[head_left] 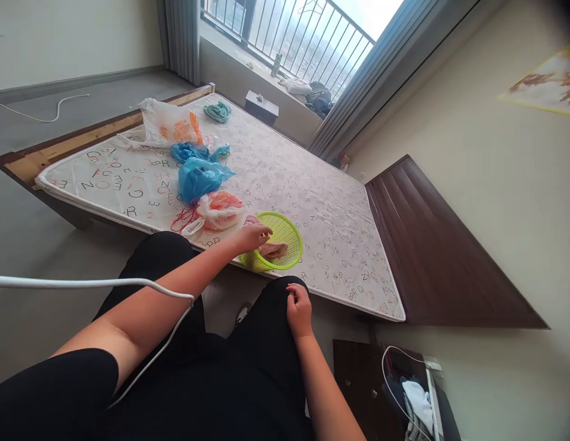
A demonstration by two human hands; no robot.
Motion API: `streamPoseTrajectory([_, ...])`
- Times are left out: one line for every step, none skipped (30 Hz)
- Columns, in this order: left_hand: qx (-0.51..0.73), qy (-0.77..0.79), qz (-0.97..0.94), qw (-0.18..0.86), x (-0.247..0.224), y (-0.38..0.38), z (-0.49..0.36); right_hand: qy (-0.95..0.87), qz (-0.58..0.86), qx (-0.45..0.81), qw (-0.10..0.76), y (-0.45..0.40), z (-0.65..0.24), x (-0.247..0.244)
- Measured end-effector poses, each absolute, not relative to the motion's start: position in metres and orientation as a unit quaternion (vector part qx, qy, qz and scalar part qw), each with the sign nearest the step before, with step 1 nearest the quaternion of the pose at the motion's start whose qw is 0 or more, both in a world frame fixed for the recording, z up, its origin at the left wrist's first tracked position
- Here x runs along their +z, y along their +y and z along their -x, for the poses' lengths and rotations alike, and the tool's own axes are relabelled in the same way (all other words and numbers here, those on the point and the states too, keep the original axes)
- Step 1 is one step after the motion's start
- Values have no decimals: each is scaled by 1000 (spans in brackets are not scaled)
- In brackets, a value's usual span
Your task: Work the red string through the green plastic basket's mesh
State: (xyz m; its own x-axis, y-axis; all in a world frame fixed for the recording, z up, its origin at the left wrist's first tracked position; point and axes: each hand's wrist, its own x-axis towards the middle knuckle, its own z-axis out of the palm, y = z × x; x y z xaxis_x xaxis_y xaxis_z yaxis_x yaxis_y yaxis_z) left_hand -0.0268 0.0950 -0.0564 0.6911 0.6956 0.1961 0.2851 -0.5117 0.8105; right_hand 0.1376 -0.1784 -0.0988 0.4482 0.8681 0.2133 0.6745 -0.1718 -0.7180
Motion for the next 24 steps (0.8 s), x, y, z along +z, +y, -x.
streamPoseTrajectory([285, 347, -805, 389, -62, 95, 33, -512, 756, 123, 388, -176, -137, -99])
streamPoseTrajectory([306, 407, -768, 388, -68, 97, 39, -513, 757, 123, 385, -174, -136, -99])
streamPoseTrajectory([319, 467, -721, 402, -74, 99, 45, -513, 758, 122, 384, -172, -136, -98])
streamPoseTrajectory([316, 520, -663, 437, -79, 103, 51, -513, 758, 121, 383, -169, -135, -98])
streamPoseTrajectory([290, 556, -600, 497, -85, 106, 55, -513, 758, 120, 384, -167, -134, -98])
streamPoseTrajectory([248, 565, -537, 575, -90, 109, 59, -512, 757, 121, 386, -165, -133, -98])
streamPoseTrajectory([206, 552, -476, 653, -95, 112, 60, -513, 756, 121, 389, -162, -131, -97])
streamPoseTrajectory([178, 526, -425, 715, -99, 115, 61, -514, 753, 122, 392, -160, -129, -97])
streamPoseTrajectory([176, 500, -395, 750, -101, 117, 60, -516, 750, 124, 396, -158, -127, -97])
streamPoseTrajectory([199, 483, -390, 758, -103, 118, 57, -518, 745, 125, 401, -155, -124, -97])
streamPoseTrajectory([244, 477, -411, 737, -103, 118, 55, -522, 739, 127, 407, -153, -122, -96])
streamPoseTrajectory([298, 484, -450, 689, -103, 118, 51, -525, 733, 131, 412, -151, -119, -96])
streamPoseTrajectory([347, 492, -498, 624, -101, 116, 48, -528, 727, 134, 417, -148, -117, -96])
streamPoseTrajectory([384, 490, -551, 556, -99, 113, 46, -531, 723, 138, 420, -146, -114, -95])
streamPoseTrajectory([401, 476, -607, 495, -97, 110, 43, -532, 719, 142, 423, -144, -112, -95])
streamPoseTrajectory([397, 449, -663, 449, -95, 106, 41, -533, 717, 146, 425, -141, -110, -95])
streamPoseTrajectory([377, 415, -717, 415, -94, 101, 39, -532, 716, 148, 427, -139, -107, -95])
streamPoseTrajectory([347, 379, -763, 393, -93, 95, 38, -530, 715, 149, 431, -137, -105, -95])
streamPoseTrajectory([316, 353, -797, 376, -93, 90, 36, -529, 713, 149, 435, -135, -102, -94])
streamPoseTrajectory([293, 345, -815, 361, -93, 85, 35, -529, 711, 145, 440, -134, -100, -94])
streamPoseTrajectory([284, 357, -819, 348, -94, 81, 34, -529, 708, 137, 447, -133, -97, -94])
streamPoseTrajectory([288, 385, -808, 340, -96, 78, 33, -531, 705, 127, 453, -131, -95, -93])
streamPoseTrajectory([297, 422, -787, 339, -98, 76, 33, -534, 700, 115, 459, -130, -94, -91])
streamPoseTrajectory([305, 459, -758, 349, -100, 76, 32, -540, 695, 100, 464, -128, -93, -89])
